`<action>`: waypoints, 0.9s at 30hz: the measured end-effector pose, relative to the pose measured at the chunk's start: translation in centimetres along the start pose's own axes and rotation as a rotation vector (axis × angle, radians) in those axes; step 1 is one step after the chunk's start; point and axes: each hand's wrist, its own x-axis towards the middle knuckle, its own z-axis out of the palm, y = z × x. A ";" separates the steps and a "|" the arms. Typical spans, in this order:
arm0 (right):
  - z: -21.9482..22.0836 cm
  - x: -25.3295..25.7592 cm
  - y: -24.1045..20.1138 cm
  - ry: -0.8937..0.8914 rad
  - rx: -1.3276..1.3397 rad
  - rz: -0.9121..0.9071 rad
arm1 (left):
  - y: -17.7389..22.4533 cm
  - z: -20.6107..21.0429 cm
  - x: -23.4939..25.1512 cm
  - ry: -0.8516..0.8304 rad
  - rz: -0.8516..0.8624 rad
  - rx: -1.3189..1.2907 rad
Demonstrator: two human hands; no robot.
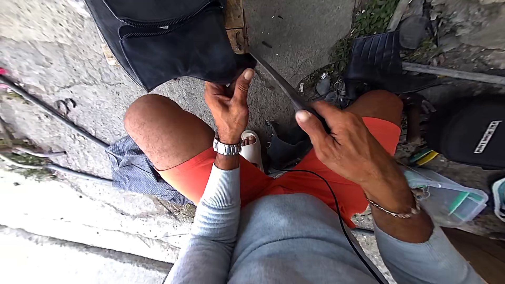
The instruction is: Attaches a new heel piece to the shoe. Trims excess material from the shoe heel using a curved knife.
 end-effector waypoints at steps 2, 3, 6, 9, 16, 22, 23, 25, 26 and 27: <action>0.4 0.5 -0.3 0.000 0.050 -0.011 | 0.3 0.2 -0.2 0.006 0.018 0.000; 0.3 0.5 -0.1 0.004 0.085 -0.023 | 0.3 0.3 -0.2 0.014 0.027 0.011; -0.4 -1.6 1.7 0.019 0.176 0.000 | 0.3 0.3 -0.5 0.022 0.004 0.019; -1.1 -4.2 4.1 0.066 0.137 0.055 | 0.2 0.2 -0.4 0.027 0.008 -0.034; -0.4 -5.4 4.3 0.084 0.042 0.044 | 0.4 0.3 -0.4 0.055 -0.025 -0.073; 0.9 -4.6 3.4 0.069 0.040 0.019 | 0.5 0.2 -0.4 0.066 -0.035 -0.092; 1.0 -4.6 3.4 0.072 0.040 0.019 | 0.5 0.1 -0.5 0.071 -0.042 -0.102; 1.1 -4.6 3.4 0.078 0.031 0.011 | 0.4 0.0 -0.5 0.074 -0.054 -0.122; 1.1 -4.6 3.3 0.080 0.023 0.006 | 0.4 0.0 -0.5 0.070 -0.054 -0.131; 1.1 -4.5 3.2 0.085 0.014 0.001 | 0.3 0.0 -0.5 0.067 -0.051 -0.139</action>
